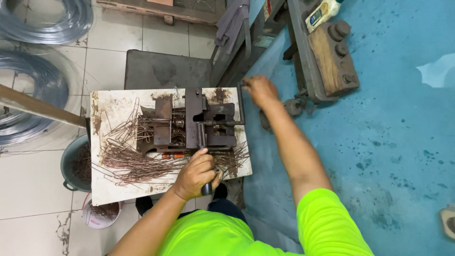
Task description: Processing thin metal wires using a manual cutting and bending machine
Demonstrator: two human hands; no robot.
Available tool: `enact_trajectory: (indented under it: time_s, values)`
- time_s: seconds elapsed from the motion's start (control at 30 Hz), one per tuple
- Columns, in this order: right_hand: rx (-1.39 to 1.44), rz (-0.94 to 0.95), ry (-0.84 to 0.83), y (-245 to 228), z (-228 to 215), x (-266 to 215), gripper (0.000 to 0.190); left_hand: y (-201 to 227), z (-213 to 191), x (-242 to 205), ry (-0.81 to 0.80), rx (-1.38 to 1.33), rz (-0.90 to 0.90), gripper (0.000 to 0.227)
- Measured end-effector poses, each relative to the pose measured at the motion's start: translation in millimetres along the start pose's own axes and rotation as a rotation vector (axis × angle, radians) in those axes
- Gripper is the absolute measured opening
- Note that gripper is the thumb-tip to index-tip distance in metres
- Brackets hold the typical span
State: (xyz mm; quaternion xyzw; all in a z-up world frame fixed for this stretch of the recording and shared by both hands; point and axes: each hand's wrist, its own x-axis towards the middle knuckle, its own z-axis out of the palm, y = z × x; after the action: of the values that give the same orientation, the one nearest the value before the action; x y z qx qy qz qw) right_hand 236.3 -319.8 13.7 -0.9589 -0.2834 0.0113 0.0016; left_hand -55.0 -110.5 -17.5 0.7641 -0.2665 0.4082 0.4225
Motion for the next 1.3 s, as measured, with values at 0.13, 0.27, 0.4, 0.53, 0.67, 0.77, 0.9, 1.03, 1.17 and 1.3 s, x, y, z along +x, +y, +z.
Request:
enact_trajectory:
  time_s: [0.13, 0.27, 0.4, 0.53, 0.67, 0.77, 0.9, 1.03, 1.17, 1.3]
  values:
    - [-0.014, 0.139, -0.465, -6, 146, -42, 0.025, -2, 2, 1, 0.009, 0.001, -0.003, 0.027]
    - [0.071, -0.153, -0.724, -37, 93, -137, 0.026, -9, 7, -2, 0.036, 0.024, 0.018, 0.029]
    - [0.422, -0.264, -0.851, -65, -88, -181, 0.027, -6, 9, -6, 0.055, 0.000, 0.014, 0.032]
    - [0.504, -0.081, -0.481, -37, -169, -135, 0.031, -3, 10, -11, 0.038, -0.032, -0.005, 0.031]
    - [0.161, -0.159, 0.138, 11, -85, -29, 0.031, -4, 6, -4, 0.032, -0.021, -0.006, 0.030]
    - [0.055, 0.055, -0.091, 3, 31, 3, 0.033, -2, 3, -2, 0.024, -0.010, -0.008, 0.029]
    - [0.120, 0.393, -0.722, -4, 166, -73, 0.049, -2, 5, -1, 0.041, -0.004, 0.006, 0.029]
    - [0.141, -0.324, -0.833, -53, 11, -152, 0.039, -4, 7, -5, 0.053, 0.016, 0.019, 0.029]
    - [0.309, -0.217, -0.786, -63, -139, -160, 0.034, -7, 8, -3, 0.060, 0.007, 0.007, 0.031]
    - [0.243, -0.129, -0.146, -31, -190, -98, 0.030, -5, 9, -5, 0.060, -0.013, 0.008, 0.030]
